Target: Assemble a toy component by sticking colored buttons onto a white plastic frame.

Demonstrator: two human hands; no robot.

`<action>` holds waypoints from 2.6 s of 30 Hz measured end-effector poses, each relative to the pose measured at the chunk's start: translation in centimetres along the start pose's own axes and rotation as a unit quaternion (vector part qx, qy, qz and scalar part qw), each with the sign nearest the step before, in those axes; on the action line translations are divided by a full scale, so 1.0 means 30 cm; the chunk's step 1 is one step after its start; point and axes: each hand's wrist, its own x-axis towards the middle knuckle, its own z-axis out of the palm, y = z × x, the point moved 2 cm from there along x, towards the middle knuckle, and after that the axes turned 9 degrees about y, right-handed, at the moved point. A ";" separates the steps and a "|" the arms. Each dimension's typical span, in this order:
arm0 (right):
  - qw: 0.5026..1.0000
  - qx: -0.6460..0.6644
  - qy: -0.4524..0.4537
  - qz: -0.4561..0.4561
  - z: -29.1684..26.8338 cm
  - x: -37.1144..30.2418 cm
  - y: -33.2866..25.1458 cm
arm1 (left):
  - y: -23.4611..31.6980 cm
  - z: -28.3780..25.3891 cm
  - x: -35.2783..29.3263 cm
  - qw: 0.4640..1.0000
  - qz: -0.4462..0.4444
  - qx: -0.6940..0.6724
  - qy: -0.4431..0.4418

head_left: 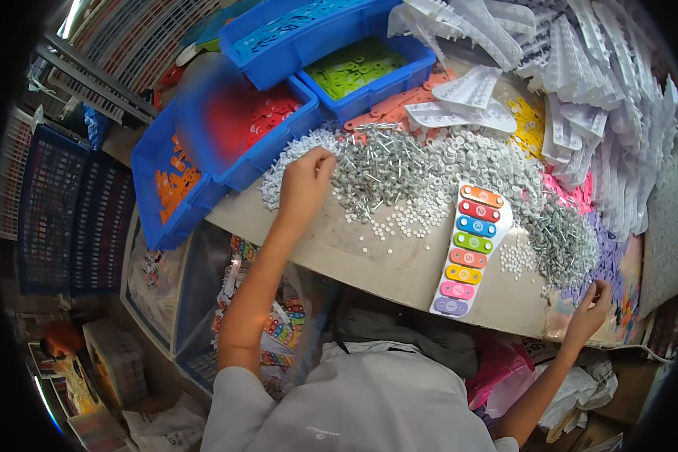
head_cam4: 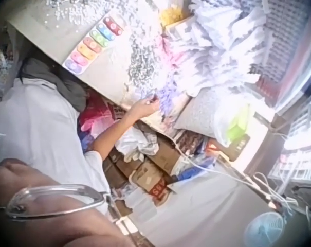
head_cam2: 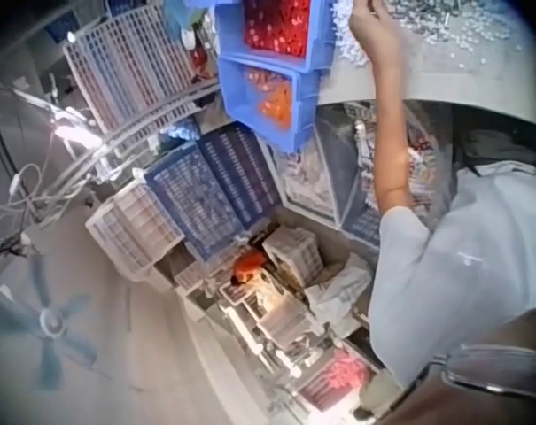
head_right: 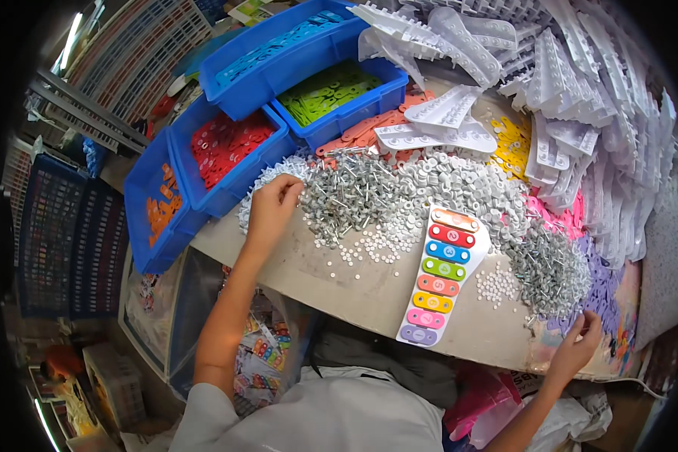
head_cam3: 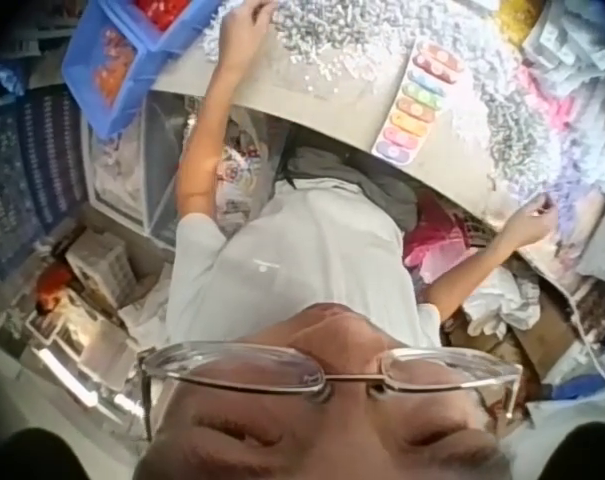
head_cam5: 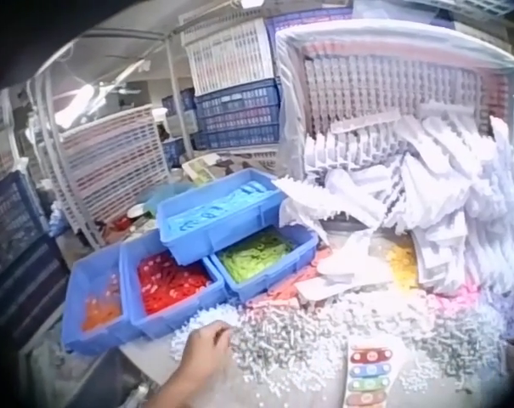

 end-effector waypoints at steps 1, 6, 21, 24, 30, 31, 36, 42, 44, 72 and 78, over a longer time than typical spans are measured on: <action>0.993 -0.096 -0.021 -0.071 -0.018 0.010 0.081 | -0.038 0.001 0.012 1.000 0.001 0.000 -0.001; 0.983 -0.124 -0.122 -0.054 -0.008 -0.026 0.194 | -0.043 0.044 0.021 0.993 0.010 0.102 -0.057; 0.980 -0.135 -0.116 -0.083 -0.004 -0.040 0.180 | -0.067 0.064 0.093 0.986 0.005 0.083 -0.147; 0.986 -0.108 -0.130 -0.010 0.005 -0.047 0.179 | -0.040 0.054 0.091 0.978 -0.007 0.132 -0.161; 0.981 -0.130 -0.144 -0.027 0.005 -0.037 0.177 | 0.046 -0.009 0.054 0.982 -0.006 0.151 -0.112; 0.981 -0.130 -0.144 -0.027 0.005 -0.037 0.190 | 0.054 -0.023 0.050 0.982 -0.006 0.151 -0.111; 0.997 -0.066 0.011 0.036 -0.023 -0.032 0.102 | 0.076 -0.067 0.038 0.996 0.021 -0.035 -0.075; 0.937 0.300 -0.102 0.146 0.066 -0.115 -0.222 | 0.243 0.027 -0.156 0.903 -0.192 -0.282 -0.262; 0.873 0.385 -0.218 0.205 0.122 -0.179 -0.362 | 0.268 0.089 -0.234 0.859 -0.209 -0.338 -0.323; 0.768 0.301 -0.485 0.291 0.319 -0.252 -0.519 | 0.292 0.343 -0.344 0.830 -0.201 -0.273 -0.443; 0.766 0.308 -0.485 0.287 0.325 -0.261 -0.507 | 0.372 0.308 -0.369 0.944 0.159 -0.121 -0.263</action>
